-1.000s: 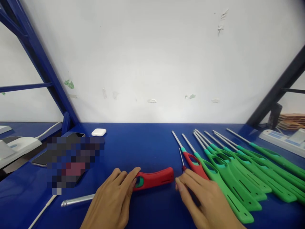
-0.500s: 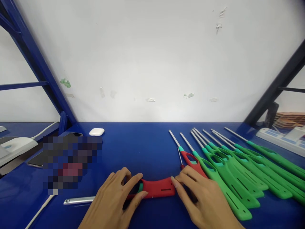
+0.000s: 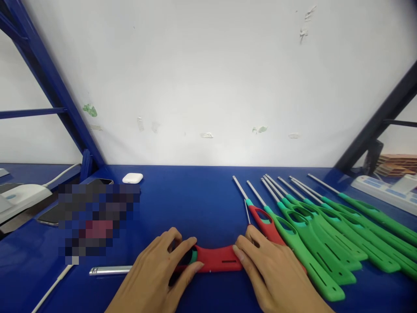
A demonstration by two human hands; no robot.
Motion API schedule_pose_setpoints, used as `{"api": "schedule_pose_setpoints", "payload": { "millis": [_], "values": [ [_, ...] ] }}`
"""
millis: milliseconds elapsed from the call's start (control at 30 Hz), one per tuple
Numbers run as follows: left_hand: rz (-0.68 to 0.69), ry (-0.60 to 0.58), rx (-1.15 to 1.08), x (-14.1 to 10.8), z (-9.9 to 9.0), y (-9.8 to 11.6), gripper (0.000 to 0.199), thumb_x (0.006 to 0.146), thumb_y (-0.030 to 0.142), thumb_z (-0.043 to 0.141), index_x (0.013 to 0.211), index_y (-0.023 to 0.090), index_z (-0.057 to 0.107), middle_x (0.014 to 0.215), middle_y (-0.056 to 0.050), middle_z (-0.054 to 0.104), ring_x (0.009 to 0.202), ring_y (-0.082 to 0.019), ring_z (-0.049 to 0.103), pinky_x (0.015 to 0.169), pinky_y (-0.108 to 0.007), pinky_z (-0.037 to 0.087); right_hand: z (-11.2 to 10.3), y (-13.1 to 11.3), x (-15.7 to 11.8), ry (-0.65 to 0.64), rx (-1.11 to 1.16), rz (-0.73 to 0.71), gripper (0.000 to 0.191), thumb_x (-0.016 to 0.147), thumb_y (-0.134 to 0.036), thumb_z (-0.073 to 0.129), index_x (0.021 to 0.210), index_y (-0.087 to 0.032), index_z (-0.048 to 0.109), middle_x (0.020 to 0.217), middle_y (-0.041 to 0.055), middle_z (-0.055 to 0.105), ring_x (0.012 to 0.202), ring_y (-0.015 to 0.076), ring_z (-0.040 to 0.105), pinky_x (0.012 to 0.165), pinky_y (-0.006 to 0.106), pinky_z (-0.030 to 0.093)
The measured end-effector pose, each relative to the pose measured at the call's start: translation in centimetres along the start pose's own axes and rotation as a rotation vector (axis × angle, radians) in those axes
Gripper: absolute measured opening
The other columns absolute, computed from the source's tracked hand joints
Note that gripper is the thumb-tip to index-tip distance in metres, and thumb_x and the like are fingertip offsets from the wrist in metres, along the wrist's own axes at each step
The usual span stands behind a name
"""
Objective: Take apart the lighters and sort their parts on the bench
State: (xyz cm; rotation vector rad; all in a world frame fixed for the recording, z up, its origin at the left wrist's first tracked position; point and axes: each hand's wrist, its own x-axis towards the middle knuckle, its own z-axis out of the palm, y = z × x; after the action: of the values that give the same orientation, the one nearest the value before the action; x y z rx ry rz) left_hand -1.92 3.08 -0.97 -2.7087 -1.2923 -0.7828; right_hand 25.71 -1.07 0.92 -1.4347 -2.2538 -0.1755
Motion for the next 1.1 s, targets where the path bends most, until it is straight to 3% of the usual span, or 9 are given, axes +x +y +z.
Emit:
{"api": "schedule_pose_setpoints", "payload": {
  "millis": [267, 600, 867, 1000, 1100],
  "values": [
    [0.005, -0.011, -0.014, 0.4, -0.6, 0.3, 0.035, 0.112, 0.047, 0.051, 0.134, 0.03, 0.072, 0.111, -0.008, 0.073, 0.093, -0.027, 0.081, 0.079, -0.044, 0.07, 0.1, 0.1, -0.3, -0.01, 0.006, 0.036, 0.028, 0.114, -0.026, 0.038, 0.095, -0.028, 0.058, 0.091, 0.0007, 0.06, 0.069, 0.0193, 0.069, 0.056, 0.034, 0.036],
    [-0.007, -0.028, -0.023, 0.4, -0.7, 0.3, 0.035, 0.111, 0.047, 0.052, 0.135, 0.031, 0.072, 0.11, -0.007, 0.073, 0.09, -0.025, 0.081, 0.078, -0.04, 0.07, -0.2, -0.1, -0.2, 0.011, -0.005, 0.009, 0.029, 0.114, -0.025, 0.038, 0.093, -0.028, 0.059, 0.088, 0.0004, 0.06, 0.066, 0.019, 0.066, 0.055, 0.034, 0.033],
    [0.006, -0.023, -0.011, 0.4, -0.6, 0.2, 0.037, 0.112, 0.048, 0.049, 0.135, 0.029, 0.072, 0.112, -0.008, 0.073, 0.093, -0.028, 0.082, 0.078, -0.044, 0.07, -0.6, -0.1, 0.0, 0.096, 0.013, 0.001, 0.028, 0.113, -0.023, 0.038, 0.093, -0.028, 0.058, 0.084, -0.0006, 0.066, 0.065, 0.0182, 0.069, 0.057, 0.032, 0.042],
    [-0.014, -0.062, -0.034, 0.4, -0.7, 0.3, 0.037, 0.112, 0.047, 0.049, 0.136, 0.03, 0.072, 0.111, -0.007, 0.072, 0.09, -0.025, 0.081, 0.079, -0.042, 0.07, -0.3, 0.6, 0.0, 0.254, -0.114, 0.106, 0.017, 0.114, -0.03, 0.044, 0.106, -0.028, 0.059, 0.085, -0.0022, 0.075, 0.062, 0.0189, 0.075, 0.052, 0.032, 0.045],
    [-0.026, -0.069, -0.015, 0.4, -0.8, 0.3, 0.038, 0.112, 0.047, 0.048, 0.135, 0.029, 0.073, 0.113, -0.009, 0.073, 0.096, -0.026, 0.081, 0.081, -0.041, 0.069, -0.1, 1.2, 0.3, 0.233, -0.246, 0.095, 0.019, 0.112, -0.032, 0.045, 0.116, -0.025, 0.061, 0.093, 0.0029, 0.081, 0.072, 0.0238, 0.08, 0.056, 0.034, 0.053]
  ]
}}
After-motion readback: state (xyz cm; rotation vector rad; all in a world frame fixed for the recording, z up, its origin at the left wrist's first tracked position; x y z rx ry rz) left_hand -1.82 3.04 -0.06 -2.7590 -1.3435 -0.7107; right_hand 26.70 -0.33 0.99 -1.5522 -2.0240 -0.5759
